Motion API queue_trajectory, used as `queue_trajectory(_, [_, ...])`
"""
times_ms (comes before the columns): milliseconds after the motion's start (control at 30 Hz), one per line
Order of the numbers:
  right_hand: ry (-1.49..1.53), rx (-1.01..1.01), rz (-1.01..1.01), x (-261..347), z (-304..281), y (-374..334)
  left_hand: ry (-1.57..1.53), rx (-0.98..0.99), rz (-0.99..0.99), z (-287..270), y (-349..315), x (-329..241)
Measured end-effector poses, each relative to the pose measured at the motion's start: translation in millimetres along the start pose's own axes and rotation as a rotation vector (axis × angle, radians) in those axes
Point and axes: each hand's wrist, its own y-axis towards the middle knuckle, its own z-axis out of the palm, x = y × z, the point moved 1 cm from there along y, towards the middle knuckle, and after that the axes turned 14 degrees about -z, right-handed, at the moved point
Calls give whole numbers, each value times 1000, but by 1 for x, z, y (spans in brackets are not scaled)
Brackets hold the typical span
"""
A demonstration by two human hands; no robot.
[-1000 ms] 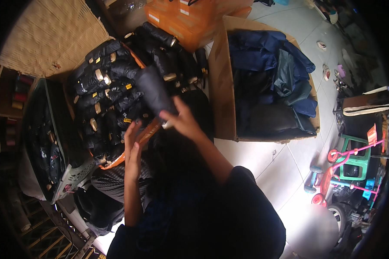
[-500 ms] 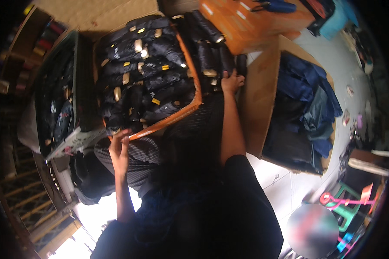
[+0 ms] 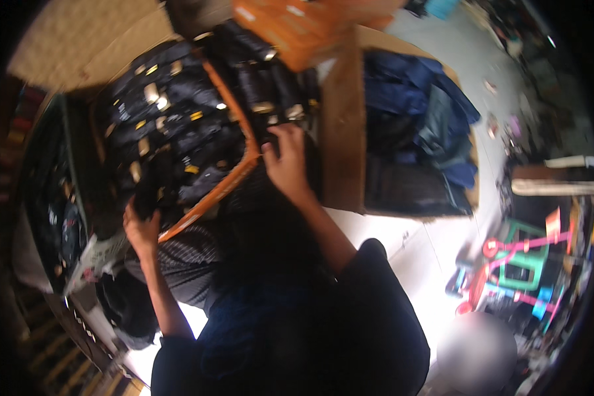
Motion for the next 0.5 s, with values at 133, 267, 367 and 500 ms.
queue_trajectory(133, [314, 108, 236, 38, -7, -14, -601, 225, -328, -33, 3, -10])
queue_trajectory(267, [752, 210, 331, 64, 16, -34, -1174, 446, -577, -53, -26, -35])
queue_trajectory(367, [1301, 357, 460, 93, 28, -29, -1543, 686, -681, -56, -59, -69])
queue_trajectory(500, [1728, 85, 618, 120, 32, -20, -1412, 1013, -598, -34, -103, -116])
